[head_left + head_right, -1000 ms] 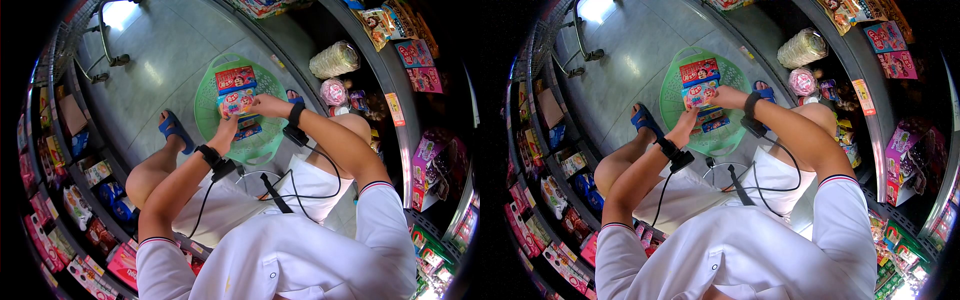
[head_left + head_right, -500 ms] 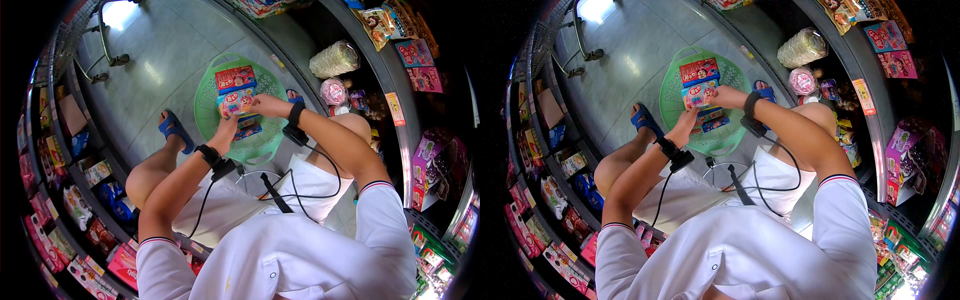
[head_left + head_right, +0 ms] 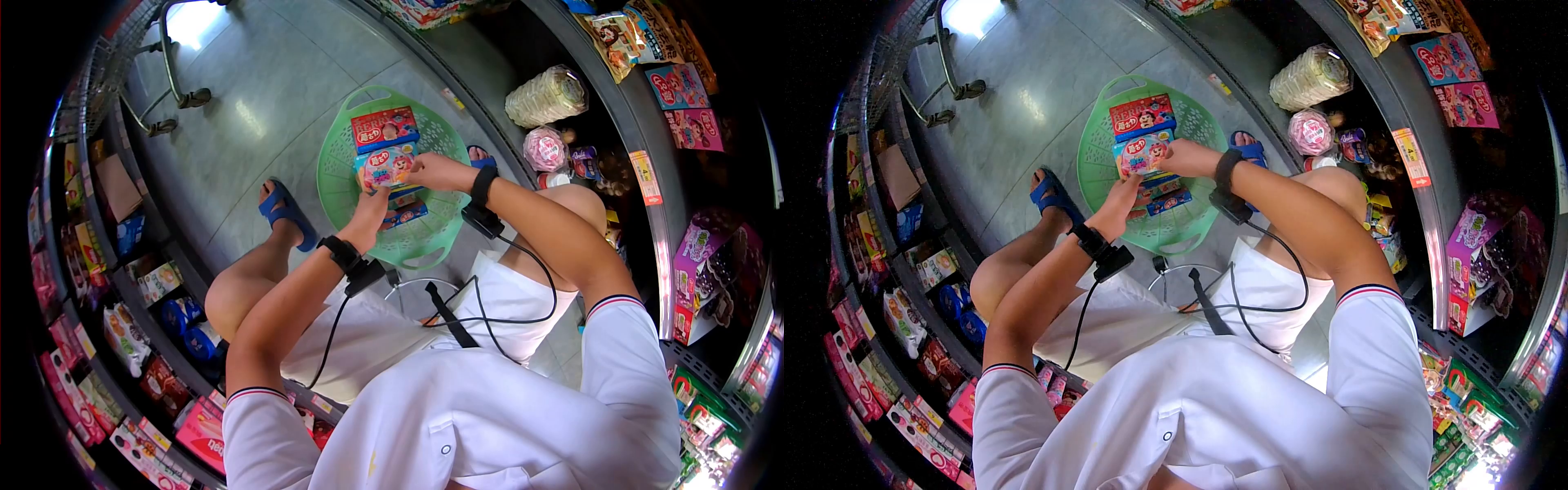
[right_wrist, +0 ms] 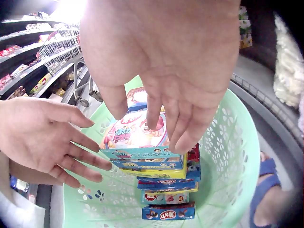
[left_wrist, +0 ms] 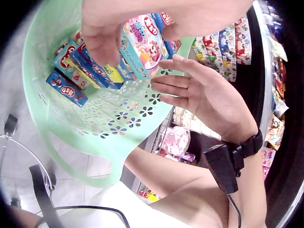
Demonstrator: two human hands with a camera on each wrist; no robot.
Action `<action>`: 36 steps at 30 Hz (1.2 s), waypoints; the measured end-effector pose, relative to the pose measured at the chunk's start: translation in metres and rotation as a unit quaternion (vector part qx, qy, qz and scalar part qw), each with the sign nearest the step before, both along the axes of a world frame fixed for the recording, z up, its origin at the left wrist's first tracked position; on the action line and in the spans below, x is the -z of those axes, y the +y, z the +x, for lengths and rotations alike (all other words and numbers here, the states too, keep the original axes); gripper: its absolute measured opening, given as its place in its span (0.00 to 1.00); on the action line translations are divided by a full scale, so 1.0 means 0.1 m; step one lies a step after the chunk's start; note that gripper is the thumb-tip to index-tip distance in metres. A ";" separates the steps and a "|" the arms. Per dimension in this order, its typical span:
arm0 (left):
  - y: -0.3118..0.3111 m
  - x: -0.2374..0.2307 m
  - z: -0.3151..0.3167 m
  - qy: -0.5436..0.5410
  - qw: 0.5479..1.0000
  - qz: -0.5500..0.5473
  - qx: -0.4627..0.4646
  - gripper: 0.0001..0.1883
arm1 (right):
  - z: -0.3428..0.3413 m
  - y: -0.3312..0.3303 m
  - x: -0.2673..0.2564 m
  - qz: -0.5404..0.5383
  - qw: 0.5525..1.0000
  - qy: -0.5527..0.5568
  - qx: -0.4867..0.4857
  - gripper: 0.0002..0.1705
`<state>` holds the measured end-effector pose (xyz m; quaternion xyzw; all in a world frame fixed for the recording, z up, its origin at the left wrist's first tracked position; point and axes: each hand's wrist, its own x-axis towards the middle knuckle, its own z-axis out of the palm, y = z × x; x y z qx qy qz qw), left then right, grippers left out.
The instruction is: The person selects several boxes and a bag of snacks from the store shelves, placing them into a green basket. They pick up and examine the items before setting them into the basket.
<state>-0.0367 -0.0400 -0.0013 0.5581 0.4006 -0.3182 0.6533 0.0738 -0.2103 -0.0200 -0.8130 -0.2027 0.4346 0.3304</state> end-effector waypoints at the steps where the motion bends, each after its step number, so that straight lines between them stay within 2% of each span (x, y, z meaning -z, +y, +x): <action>1: 0.01 0.01 0.00 0.000 1.000 -0.002 0.002 0.24 | 0.00 0.00 -0.01 -0.001 1.000 -0.002 0.000 0.24; 19: 0.00 0.01 -0.02 -0.005 1.000 0.007 0.020 0.26 | -0.01 -0.01 -0.10 -0.006 1.000 0.013 0.004 0.26; 26: -0.01 -0.05 -0.03 -0.015 1.000 0.000 0.014 0.25 | -0.01 0.01 -0.33 -0.016 1.000 -0.002 0.010 0.27; 36: 0.01 -0.03 -0.04 -0.019 1.000 -0.015 0.002 0.23 | -0.03 -0.03 -0.20 -0.050 0.995 -0.070 0.049 0.26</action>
